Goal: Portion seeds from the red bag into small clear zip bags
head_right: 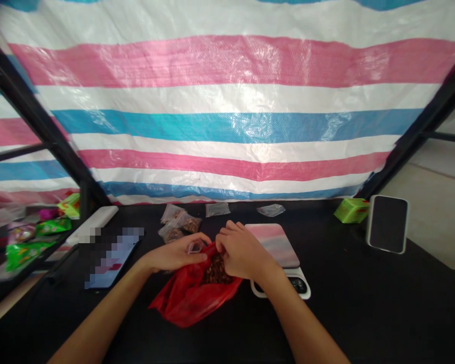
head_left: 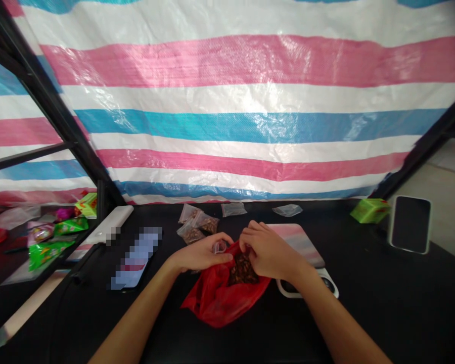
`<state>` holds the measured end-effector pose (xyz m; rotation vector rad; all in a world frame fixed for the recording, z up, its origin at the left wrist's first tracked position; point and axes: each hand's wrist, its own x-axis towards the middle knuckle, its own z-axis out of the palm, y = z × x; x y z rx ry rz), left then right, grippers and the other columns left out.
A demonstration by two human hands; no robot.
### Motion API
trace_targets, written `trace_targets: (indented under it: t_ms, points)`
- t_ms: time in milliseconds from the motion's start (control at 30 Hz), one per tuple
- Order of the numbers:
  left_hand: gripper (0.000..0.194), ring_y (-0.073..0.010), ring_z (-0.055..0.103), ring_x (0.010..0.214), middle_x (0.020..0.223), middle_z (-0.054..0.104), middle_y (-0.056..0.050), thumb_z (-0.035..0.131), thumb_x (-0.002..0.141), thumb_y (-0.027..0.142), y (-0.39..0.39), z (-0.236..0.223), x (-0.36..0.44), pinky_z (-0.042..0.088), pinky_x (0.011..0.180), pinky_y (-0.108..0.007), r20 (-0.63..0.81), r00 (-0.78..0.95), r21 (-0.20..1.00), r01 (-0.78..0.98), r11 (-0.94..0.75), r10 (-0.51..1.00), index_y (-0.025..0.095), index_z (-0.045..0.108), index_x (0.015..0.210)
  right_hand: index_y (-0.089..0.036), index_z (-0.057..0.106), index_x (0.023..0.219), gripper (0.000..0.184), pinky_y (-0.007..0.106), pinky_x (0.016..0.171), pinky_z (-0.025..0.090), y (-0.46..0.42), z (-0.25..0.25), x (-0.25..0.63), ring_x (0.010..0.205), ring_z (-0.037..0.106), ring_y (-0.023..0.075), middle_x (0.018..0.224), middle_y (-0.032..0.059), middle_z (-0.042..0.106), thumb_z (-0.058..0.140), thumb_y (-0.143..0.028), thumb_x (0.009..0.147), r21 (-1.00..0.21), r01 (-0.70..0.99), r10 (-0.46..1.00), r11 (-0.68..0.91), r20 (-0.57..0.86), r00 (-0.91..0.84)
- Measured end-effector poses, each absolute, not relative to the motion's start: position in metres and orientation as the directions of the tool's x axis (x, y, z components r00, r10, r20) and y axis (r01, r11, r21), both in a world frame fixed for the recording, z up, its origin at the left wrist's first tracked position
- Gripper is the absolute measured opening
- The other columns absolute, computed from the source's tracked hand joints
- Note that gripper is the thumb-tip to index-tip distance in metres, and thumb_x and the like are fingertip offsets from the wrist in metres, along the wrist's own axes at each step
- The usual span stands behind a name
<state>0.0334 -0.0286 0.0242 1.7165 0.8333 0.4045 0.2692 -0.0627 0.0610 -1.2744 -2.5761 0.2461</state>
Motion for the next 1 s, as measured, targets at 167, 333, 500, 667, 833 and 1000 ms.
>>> trace_targets:
  t_ms: [167,333,500,667,833,1000]
  points:
    - [0.031,-0.0135,0.050,0.076,0.087,0.058,0.001,0.067,0.084,0.025,-0.026,0.015,0.038,0.038,0.066,-0.025,-0.105,0.670,0.941,0.305,-0.144,0.735,0.019,0.065,0.114,-0.022,0.064,0.097,0.042,0.036,0.087,0.032,-0.061,0.057,0.275,0.100,0.051,0.0234,0.095,0.0034,0.067,0.053,0.003,0.065,-0.313,0.744,0.804,0.590,0.143,-0.578]
    - [0.028,-0.0142,0.049,0.075,0.086,0.058,0.001,0.059,0.085,0.021,-0.024,0.022,0.038,0.037,0.068,-0.027,-0.090,0.560,0.932,0.339,-0.128,0.824,0.018,0.066,0.112,-0.022,0.064,0.098,0.045,0.036,0.088,0.033,-0.059,0.054,0.277,0.105,0.047,0.0256,0.101,0.0040,0.066,0.054,0.004,0.063,-0.299,0.749,0.805,0.591,0.162,-0.571]
    - [0.027,-0.0164,0.051,0.080,0.088,0.058,0.000,0.060,0.087,0.028,-0.022,0.026,0.036,0.040,0.074,-0.029,-0.040,0.465,0.896,0.408,-0.174,0.885,0.019,0.067,0.112,-0.022,0.064,0.095,0.044,0.035,0.083,0.032,-0.059,0.059,0.278,0.100,0.050,0.0240,0.099,0.0029,0.066,0.055,0.004,0.060,-0.292,0.753,0.806,0.590,0.163,-0.569]
    - [0.036,-0.0159,0.052,0.079,0.086,0.060,0.000,0.065,0.088,0.043,-0.022,0.021,0.033,0.042,0.073,-0.028,-0.089,0.559,0.872,0.444,-0.207,0.824,0.018,0.067,0.113,-0.022,0.063,0.092,0.039,0.035,0.091,0.032,-0.062,0.062,0.280,0.099,0.055,0.0218,0.096,0.0011,0.066,0.056,0.002,0.063,-0.355,0.746,0.812,0.563,0.073,-0.579]
    - [0.046,-0.0167,0.058,0.082,0.096,0.065,-0.002,0.077,0.078,0.033,-0.027,0.022,0.034,0.045,0.070,-0.027,-0.164,0.673,0.912,0.382,-0.149,0.721,0.018,0.064,0.120,-0.023,0.064,0.096,0.039,0.037,0.095,0.032,-0.063,0.059,0.280,0.102,0.056,0.0236,0.097,0.0023,0.066,0.056,0.001,0.067,-0.359,0.762,0.829,0.539,0.064,-0.556]
    - [0.040,-0.0146,0.055,0.073,0.085,0.063,0.001,0.073,0.079,0.027,-0.031,0.024,0.038,0.042,0.063,-0.025,-0.131,0.661,0.905,0.384,-0.183,0.739,0.018,0.064,0.118,-0.024,0.067,0.103,0.041,0.039,0.098,0.034,-0.062,0.056,0.285,0.106,0.056,0.0253,0.106,0.0045,0.068,0.058,-0.001,0.070,-0.352,0.770,0.832,0.531,0.046,-0.553]
